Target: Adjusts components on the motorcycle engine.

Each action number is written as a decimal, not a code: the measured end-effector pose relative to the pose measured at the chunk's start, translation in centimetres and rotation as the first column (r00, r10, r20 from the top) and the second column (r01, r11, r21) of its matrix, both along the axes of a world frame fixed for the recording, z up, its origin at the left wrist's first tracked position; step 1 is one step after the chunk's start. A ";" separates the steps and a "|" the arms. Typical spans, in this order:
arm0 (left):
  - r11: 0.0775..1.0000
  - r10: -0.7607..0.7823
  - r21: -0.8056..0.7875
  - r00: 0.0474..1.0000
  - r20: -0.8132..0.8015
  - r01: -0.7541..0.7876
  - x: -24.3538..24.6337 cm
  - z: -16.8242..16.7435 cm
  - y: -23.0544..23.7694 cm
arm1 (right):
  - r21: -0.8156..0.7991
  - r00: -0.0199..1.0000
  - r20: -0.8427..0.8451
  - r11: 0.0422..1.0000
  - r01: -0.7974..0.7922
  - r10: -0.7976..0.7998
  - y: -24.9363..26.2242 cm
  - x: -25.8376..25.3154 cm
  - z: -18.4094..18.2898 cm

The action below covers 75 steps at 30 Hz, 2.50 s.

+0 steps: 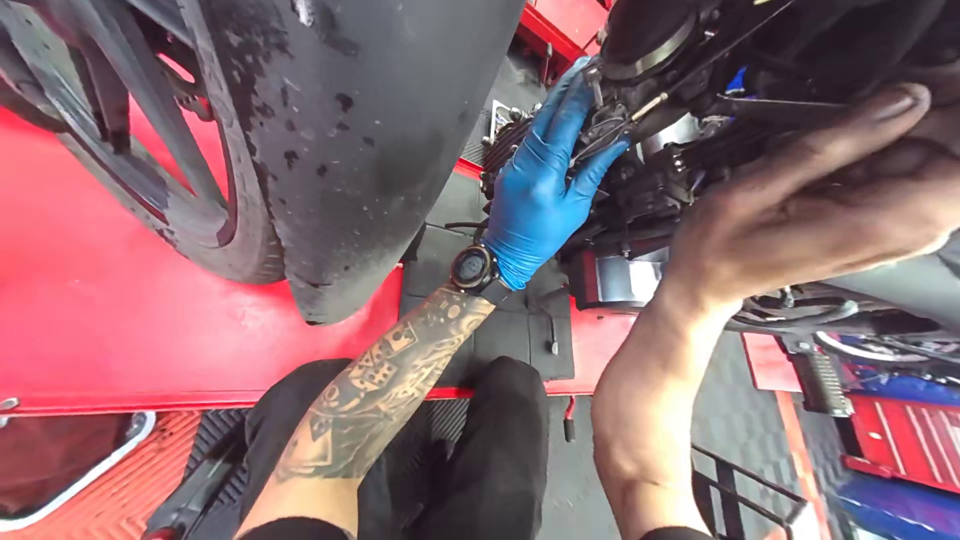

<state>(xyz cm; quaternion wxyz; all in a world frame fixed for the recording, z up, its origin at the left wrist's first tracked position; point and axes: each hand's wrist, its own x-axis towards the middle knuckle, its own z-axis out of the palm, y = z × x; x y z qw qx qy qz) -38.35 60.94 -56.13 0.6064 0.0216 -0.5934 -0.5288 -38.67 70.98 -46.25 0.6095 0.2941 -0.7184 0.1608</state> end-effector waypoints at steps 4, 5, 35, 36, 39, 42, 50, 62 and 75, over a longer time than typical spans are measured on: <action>1.000 -0.012 0.011 1.000 -0.013 0.012 0.0 0.1 0.0 | -0.105 1.000 -0.013 0.994 -0.023 0.021 -0.2 0.1 -1.2; 1.000 -0.012 0.012 1.000 -0.014 0.012 0.0 0.1 0.0 | -0.136 0.999 -0.026 0.990 -0.039 0.036 -0.4 0.0 -1.4; 0.999 -0.003 -0.035 0.992 0.125 0.008 0.2 -0.9 0.2 | -0.206 0.988 -0.072 0.968 -0.146 0.134 -0.6 1.3 -5.8; 0.999 0.002 -0.035 0.992 0.127 0.002 0.2 -0.9 0.2 | -0.203 0.989 -0.057 0.968 -0.144 0.135 -0.6 1.4 -6.0; 0.999 0.020 -0.029 0.990 0.142 -0.016 0.2 -0.9 0.3 | -0.161 0.986 -0.008 0.973 -0.166 0.167 -0.7 1.6 -6.5; 1.000 -0.007 0.008 0.988 0.152 0.005 0.1 -0.9 0.3 | -0.121 0.980 -0.013 0.972 -0.199 0.199 -0.6 1.3 -7.2; 0.999 -0.015 -0.030 0.993 0.118 0.019 0.2 -1.1 -0.1 | -0.111 0.969 0.010 0.963 -0.246 0.248 -0.1 1.0 -8.2; 0.992 -0.113 0.069 0.989 0.093 0.106 0.0 -1.0 -0.3 | -0.017 0.899 0.201 0.919 -0.394 0.389 1.0 1.7 -5.6; 0.995 -0.101 0.036 0.991 0.085 0.098 0.1 -0.4 0.0 | -0.112 0.965 0.208 0.984 -0.140 0.161 0.1 1.3 1.2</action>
